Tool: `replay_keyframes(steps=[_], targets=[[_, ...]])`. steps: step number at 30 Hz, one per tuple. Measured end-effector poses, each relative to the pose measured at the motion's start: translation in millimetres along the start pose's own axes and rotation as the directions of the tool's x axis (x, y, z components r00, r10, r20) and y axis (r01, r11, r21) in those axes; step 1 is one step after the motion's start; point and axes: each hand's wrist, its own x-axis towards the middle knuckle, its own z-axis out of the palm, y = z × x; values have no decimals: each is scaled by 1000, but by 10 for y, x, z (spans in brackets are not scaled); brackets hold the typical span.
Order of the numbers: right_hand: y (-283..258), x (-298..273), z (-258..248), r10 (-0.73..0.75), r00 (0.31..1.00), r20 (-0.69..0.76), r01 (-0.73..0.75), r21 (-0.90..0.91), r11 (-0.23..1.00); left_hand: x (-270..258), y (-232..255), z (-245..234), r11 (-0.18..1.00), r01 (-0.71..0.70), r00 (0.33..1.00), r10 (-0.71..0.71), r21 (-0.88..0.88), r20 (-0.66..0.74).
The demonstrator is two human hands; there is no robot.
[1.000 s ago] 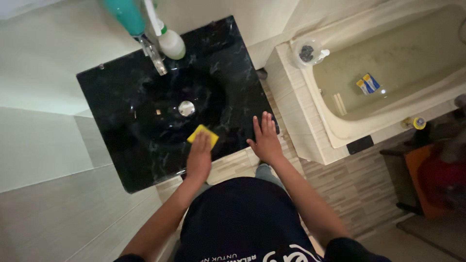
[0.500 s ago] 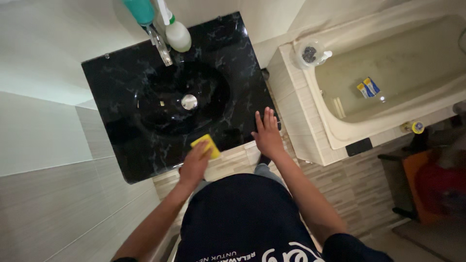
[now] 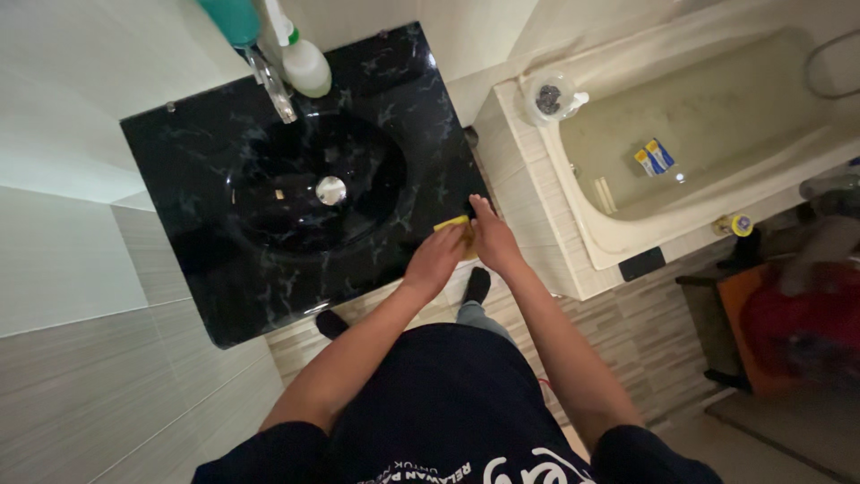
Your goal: The person wipes down a black bathroom sink and its surrounding countertop using a yellow sponge and spray cleaner.
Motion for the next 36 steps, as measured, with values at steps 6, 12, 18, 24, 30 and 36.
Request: replay_keyframes(steps=[6, 12, 18, 24, 30, 36], targets=[[22, -23, -2, -55, 998, -32, 55, 6, 998, -722, -230, -324, 972, 233, 972, -232, -24, 27], [-12, -16, 57, -81, 996, -27, 80, -50, 996, -1960, -533, -1079, 894, 448, 890, -444, 20, -104], [-9, -33, 70, -80, 997, -19, 78, -81, 994, -2090, -428, -1235, 831, 557, 823, -552, -6, -130], [56, -8, 143, -113, 993, -23, 108, -136, 985, -1134, -314, -698, 915, 401, 916, -399, -48, 33], [164, -15, 195, -99, 995, -8, 97, -138, 986, -270, -41, -397, 967, 252, 966, -249, -40, 75], [110, -32, 186, -77, 997, 13, 78, -141, 987, -995, -384, -578, 928, 365, 928, -369, -76, -54]])
